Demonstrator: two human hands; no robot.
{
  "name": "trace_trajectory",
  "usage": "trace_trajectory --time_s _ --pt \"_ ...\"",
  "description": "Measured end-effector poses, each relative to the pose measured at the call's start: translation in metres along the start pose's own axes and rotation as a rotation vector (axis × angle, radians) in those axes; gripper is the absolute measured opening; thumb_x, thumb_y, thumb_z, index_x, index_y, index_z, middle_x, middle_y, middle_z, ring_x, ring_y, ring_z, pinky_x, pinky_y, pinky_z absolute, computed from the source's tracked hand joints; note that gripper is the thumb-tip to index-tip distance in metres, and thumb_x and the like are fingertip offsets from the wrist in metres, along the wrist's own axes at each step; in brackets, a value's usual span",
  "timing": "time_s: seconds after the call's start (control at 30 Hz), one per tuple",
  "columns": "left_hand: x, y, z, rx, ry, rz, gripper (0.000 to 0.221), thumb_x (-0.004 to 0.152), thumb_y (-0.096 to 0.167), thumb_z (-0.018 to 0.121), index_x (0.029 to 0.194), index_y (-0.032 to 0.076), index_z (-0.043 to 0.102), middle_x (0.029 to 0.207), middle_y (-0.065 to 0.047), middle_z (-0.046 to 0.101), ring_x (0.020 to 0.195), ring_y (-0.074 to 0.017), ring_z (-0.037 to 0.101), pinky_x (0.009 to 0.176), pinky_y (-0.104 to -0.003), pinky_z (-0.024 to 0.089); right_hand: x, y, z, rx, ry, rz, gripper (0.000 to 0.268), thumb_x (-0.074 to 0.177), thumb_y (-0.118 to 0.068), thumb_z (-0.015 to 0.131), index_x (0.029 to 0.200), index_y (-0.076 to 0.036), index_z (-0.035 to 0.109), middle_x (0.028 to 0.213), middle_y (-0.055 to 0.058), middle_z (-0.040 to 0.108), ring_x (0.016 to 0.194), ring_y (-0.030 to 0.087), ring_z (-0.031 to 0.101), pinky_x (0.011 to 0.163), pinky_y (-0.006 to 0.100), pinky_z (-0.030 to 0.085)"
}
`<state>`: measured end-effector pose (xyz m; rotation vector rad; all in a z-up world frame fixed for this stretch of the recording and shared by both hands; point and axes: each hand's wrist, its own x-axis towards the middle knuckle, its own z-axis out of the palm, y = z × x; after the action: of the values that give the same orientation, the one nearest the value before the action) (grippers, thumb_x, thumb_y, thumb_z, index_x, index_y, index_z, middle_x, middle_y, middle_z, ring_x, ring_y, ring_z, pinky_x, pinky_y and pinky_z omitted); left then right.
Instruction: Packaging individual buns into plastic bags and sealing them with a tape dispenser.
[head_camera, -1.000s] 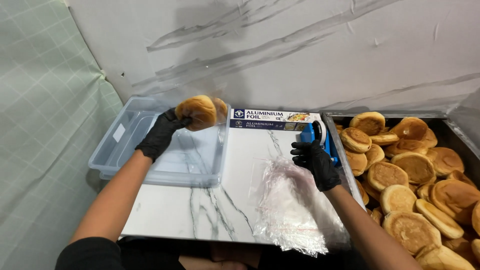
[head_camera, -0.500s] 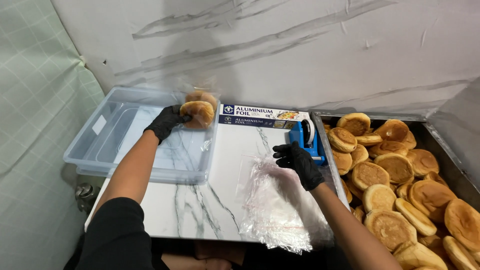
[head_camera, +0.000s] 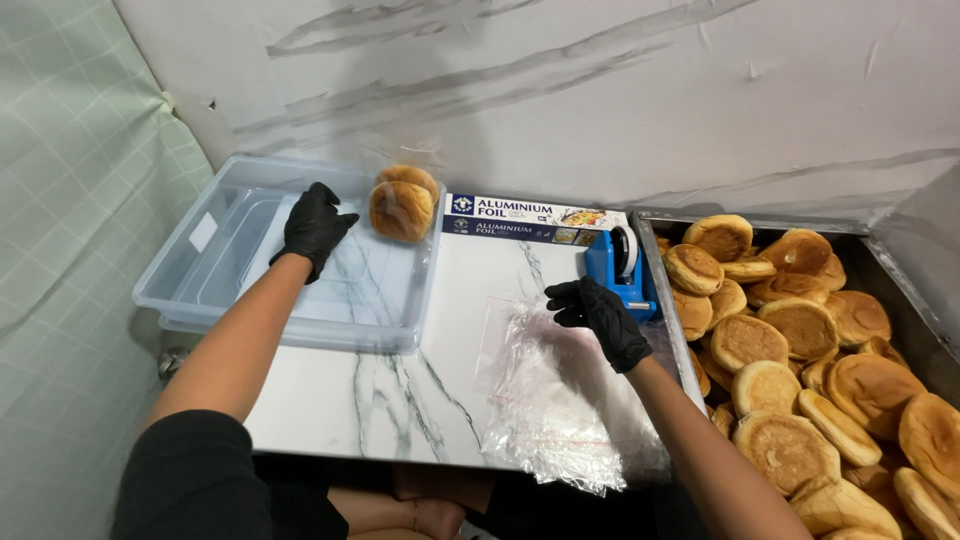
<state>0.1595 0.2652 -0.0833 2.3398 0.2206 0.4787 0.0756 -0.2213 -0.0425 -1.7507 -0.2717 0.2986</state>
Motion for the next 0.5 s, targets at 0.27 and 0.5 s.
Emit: trace_trajectory --time_s 0.27,0.5 --pt "-0.048 0.058 -0.003 0.108 -0.425 0.187 0.036 0.091 0.027 0.069 0.127 0.021 0.068 0.118 -0.014 0.071 0.120 -0.0349 0.063 0.103 -0.045 0.050 -0.003 0.003 0.006 -0.028 -0.021 -0.013 0.061 0.108 -0.051 0.036 0.125 -0.006 0.073 0.109 0.017 0.077 0.096 0.024 0.072 0.093 0.039 0.057" --pt "-0.041 0.081 0.020 0.251 -0.467 0.256 0.041 0.101 0.026 0.058 0.140 0.015 0.058 0.142 -0.024 0.055 0.135 -0.0393 0.052 0.114 -0.047 0.043 -0.006 -0.003 0.011 -0.051 -0.024 0.014 0.056 0.107 -0.047 0.039 0.123 -0.004 0.073 0.107 0.017 0.077 0.093 0.023 0.072 0.092 0.038 0.058"
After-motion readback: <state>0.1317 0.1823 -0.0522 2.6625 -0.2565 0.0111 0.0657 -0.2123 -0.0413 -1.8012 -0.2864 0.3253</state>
